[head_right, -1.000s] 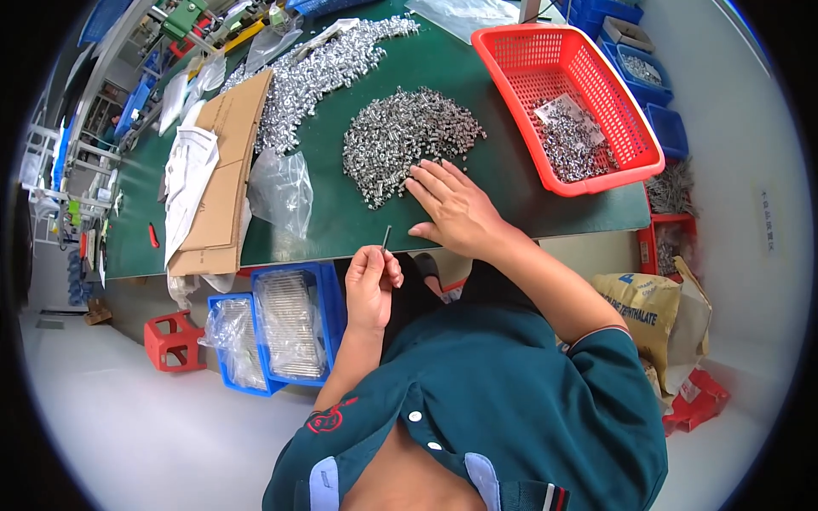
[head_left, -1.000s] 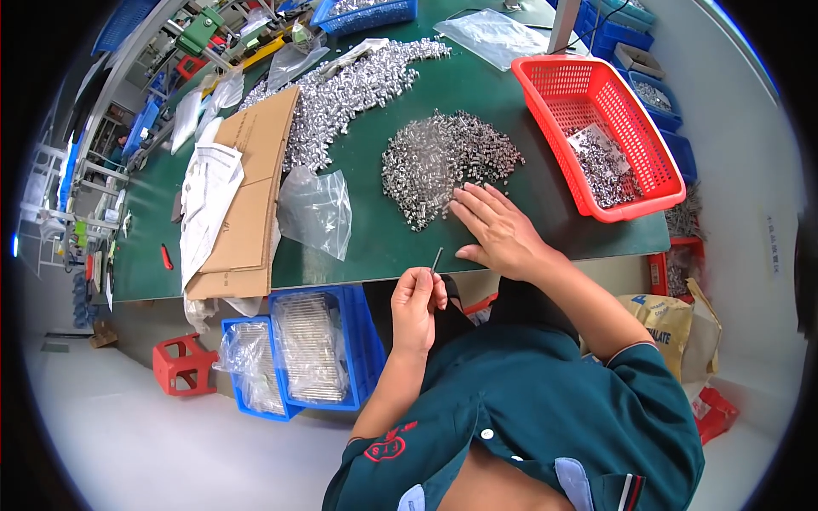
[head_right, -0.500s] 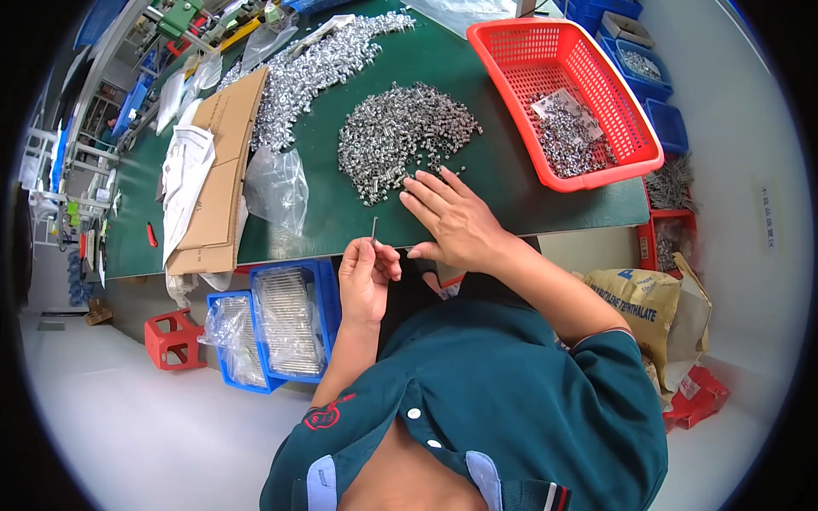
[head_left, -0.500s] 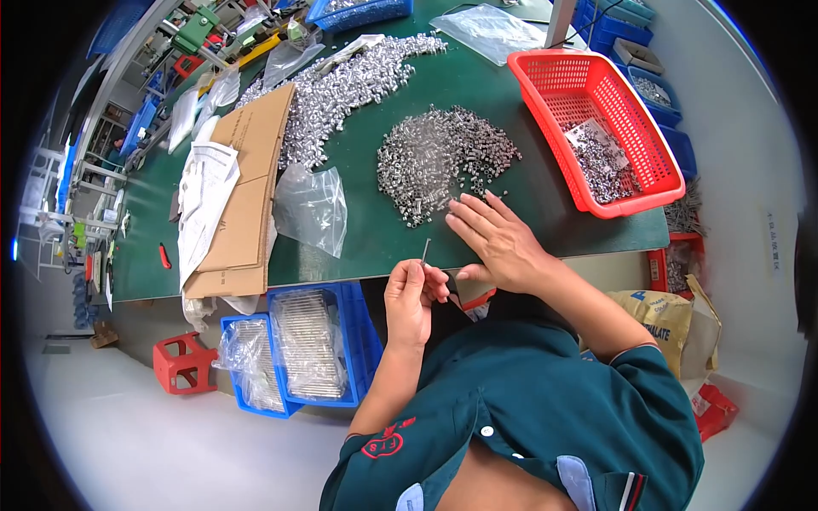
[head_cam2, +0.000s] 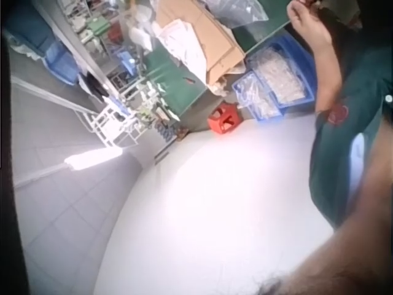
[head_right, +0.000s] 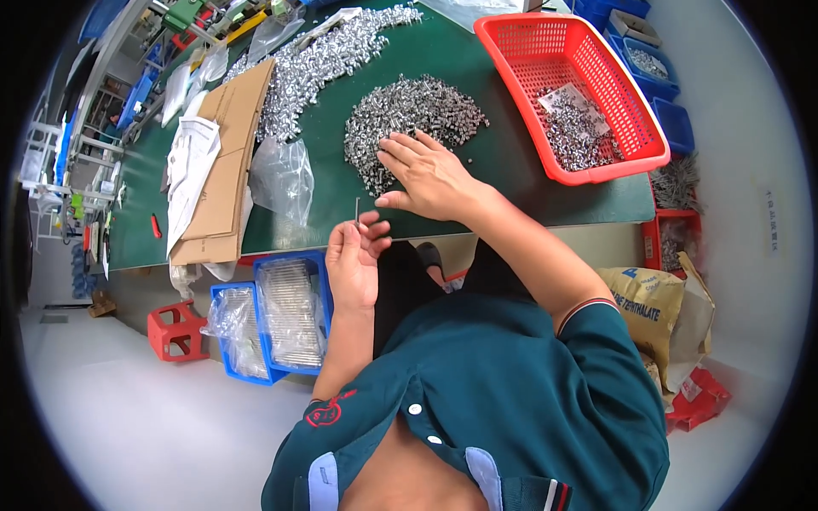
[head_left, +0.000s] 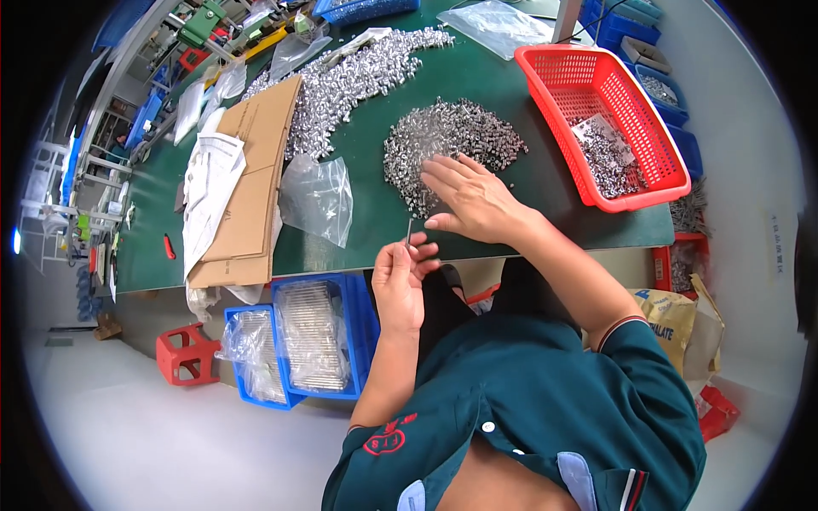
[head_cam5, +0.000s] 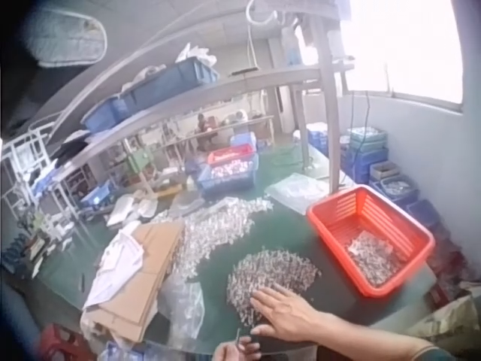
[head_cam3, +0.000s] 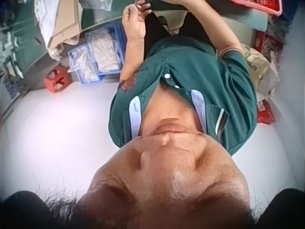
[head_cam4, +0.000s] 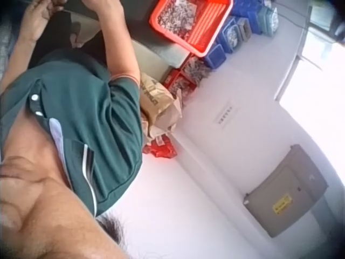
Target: Assembling small metal pins and components on a factory workbench.
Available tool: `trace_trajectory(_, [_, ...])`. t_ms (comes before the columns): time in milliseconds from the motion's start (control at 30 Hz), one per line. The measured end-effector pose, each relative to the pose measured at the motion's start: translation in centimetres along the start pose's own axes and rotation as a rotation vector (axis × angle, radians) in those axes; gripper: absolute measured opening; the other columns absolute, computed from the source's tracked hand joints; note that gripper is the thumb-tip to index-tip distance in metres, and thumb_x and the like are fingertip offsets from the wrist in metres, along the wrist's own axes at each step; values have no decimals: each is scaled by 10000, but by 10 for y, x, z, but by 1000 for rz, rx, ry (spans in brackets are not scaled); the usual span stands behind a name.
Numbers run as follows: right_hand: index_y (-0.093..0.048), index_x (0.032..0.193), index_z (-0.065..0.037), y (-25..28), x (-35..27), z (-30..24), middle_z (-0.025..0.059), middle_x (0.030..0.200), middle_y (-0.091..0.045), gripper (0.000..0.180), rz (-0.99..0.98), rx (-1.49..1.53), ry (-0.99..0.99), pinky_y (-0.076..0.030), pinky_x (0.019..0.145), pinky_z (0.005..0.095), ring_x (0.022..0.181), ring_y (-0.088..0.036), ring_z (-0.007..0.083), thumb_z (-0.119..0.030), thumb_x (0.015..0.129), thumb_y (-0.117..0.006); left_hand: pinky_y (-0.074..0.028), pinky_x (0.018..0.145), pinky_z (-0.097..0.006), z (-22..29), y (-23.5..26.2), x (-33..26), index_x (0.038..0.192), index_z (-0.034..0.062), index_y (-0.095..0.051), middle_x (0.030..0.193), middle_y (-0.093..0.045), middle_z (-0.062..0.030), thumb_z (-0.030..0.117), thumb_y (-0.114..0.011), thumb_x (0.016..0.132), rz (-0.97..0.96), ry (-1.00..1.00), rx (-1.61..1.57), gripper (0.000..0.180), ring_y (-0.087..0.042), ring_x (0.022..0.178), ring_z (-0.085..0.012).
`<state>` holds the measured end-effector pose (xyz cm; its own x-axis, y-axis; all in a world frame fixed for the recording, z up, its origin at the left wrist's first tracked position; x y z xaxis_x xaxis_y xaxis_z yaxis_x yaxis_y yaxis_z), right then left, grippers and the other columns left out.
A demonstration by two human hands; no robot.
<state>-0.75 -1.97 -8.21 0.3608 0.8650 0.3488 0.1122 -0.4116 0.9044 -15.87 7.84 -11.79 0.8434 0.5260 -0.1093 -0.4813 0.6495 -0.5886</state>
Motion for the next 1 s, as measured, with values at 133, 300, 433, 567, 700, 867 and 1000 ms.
trace_trajectory(133, [-486,1257,11,3,-12,-7,154,1353,-437,726,7,-16,18,-249,1087,433,1302,-352,280,-578,833,-467,-497,842,-338,5,1,6,995,28,-560,1107,-577,-102,169,-483,957,9,-46,-8,165,-578,997,-200])
trace_trajectory(300, [-484,1258,14,4,-26,-15,152,1351,-437,754,-10,-9,33,-243,1089,435,1304,-349,279,-597,817,-465,-474,887,-342,3,-3,12,989,31,-570,1109,-578,-87,150,-480,957,-4,-76,-32,152,-562,1030,-192])
trace_trajectory(433, [-481,1262,16,5,-37,-20,150,1350,-439,781,-2,-18,36,-239,1087,445,1307,-343,283,-611,796,-480,-431,951,-376,2,-6,15,950,56,-548,1127,-565,-105,162,-472,959,-6,-75,-12,130,-535,1082,-227])
trace_trajectory(567, [-482,1265,13,7,-44,-24,139,1354,-440,790,-15,-4,40,-227,1091,451,1311,-338,275,-603,772,-517,-423,962,-380,2,-10,15,943,55,-549,1119,-562,-108,154,-467,960,-16,-61,-16,130,-532,1086,-235])
trace_trajectory(700, [-481,1270,10,9,-50,-24,128,1364,-432,793,-33,-16,56,-213,1094,462,1314,-336,266,-594,759,-535,-412,973,-389,-2,-16,13,937,52,-547,1101,-563,-109,156,-469,960,-22,-27,-38,132,-531,1085,-243])
trace_trajectory(867, [-480,1267,13,18,-55,-23,136,1364,-429,793,-36,-40,32,-206,1094,472,1311,-339,268,-594,759,-530,-408,980,-393,-4,-19,14,947,47,-554,1076,-574,-109,151,-474,957,-50,-24,-42,132,-537,1077,-244])
trace_trajectory(1000, [-477,1266,16,18,-60,-16,147,1360,-429,784,-11,-88,-41,-199,1096,474,1310,-338,276,-592,772,-510,-431,954,-330,-4,-24,14,1009,13,-580,1016,-597,-65,149,-511,943,-65,-2,-81,165,-563,1027,-182])
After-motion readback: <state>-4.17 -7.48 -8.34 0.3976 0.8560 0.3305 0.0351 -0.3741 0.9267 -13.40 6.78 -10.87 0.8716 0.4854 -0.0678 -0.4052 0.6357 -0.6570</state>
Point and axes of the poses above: each hand's wrist, its own x-axis towards the middle knuckle, its own y-axis out of the back of the hand, z = x × y, the point moved 3 cm from there along x, towards the middle knuckle
